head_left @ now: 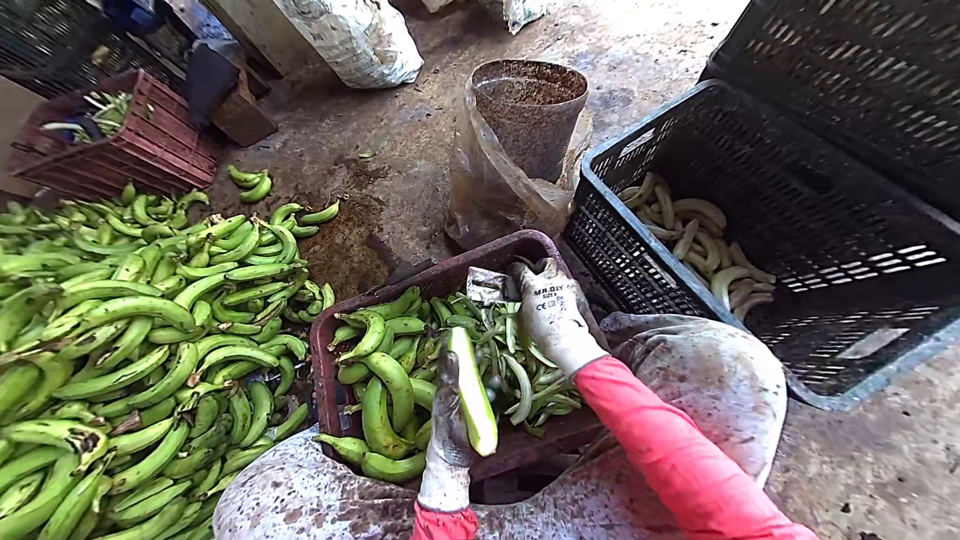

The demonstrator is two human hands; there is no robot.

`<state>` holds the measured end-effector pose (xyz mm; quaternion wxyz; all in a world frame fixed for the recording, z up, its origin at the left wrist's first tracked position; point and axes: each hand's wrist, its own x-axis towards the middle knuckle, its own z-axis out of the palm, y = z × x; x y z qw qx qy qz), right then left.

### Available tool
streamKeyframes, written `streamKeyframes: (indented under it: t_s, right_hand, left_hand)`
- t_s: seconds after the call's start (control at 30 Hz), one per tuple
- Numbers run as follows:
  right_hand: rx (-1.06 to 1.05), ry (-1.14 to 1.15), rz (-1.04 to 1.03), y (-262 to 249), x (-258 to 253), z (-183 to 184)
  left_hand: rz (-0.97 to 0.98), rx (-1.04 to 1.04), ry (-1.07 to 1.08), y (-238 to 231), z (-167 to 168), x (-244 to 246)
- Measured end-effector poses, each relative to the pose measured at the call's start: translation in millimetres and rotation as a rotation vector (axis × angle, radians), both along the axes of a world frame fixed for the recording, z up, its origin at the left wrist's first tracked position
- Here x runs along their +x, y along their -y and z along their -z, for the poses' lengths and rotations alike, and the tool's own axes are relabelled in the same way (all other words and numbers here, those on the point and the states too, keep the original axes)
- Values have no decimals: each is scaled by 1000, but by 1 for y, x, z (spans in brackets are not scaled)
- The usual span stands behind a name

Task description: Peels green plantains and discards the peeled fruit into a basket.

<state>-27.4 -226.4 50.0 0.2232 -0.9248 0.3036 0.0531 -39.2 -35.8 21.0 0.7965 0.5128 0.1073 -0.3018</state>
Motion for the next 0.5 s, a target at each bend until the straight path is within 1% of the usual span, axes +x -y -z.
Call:
streamKeyframes:
  t_s: [0.07,0.13,0.2,0.27,0.33,0.4,0.43,0.5]
  right_hand:
    - [58,78,-107,-17,-10,-8]
    - [89,-31,-278,-35,-19,-20]
    - [105,-119,-417,-45,-23,-28]
    - [92,-119,-495,-47,-27,-30]
    - [79,-125,-506,-46,-30,-36]
    - [75,-107,-444,-46,-28,-35]
    - [65,-64,-386,-46,-27,-30]
    - [21,38,-262,-40,-20,-17]
  left_hand:
    - [-104,87,190,-1,2,15]
    - [-203,103,329,0,2,29]
    - [-300,15,357,6,-5,44]
    - [-369,-107,349,7,-3,57]
    - [-379,-177,380,7,3,67]
    - [-362,-213,332,14,-1,60]
    - [-314,-233,284,19,-6,49]
    - [-148,-222,147,25,-16,22]
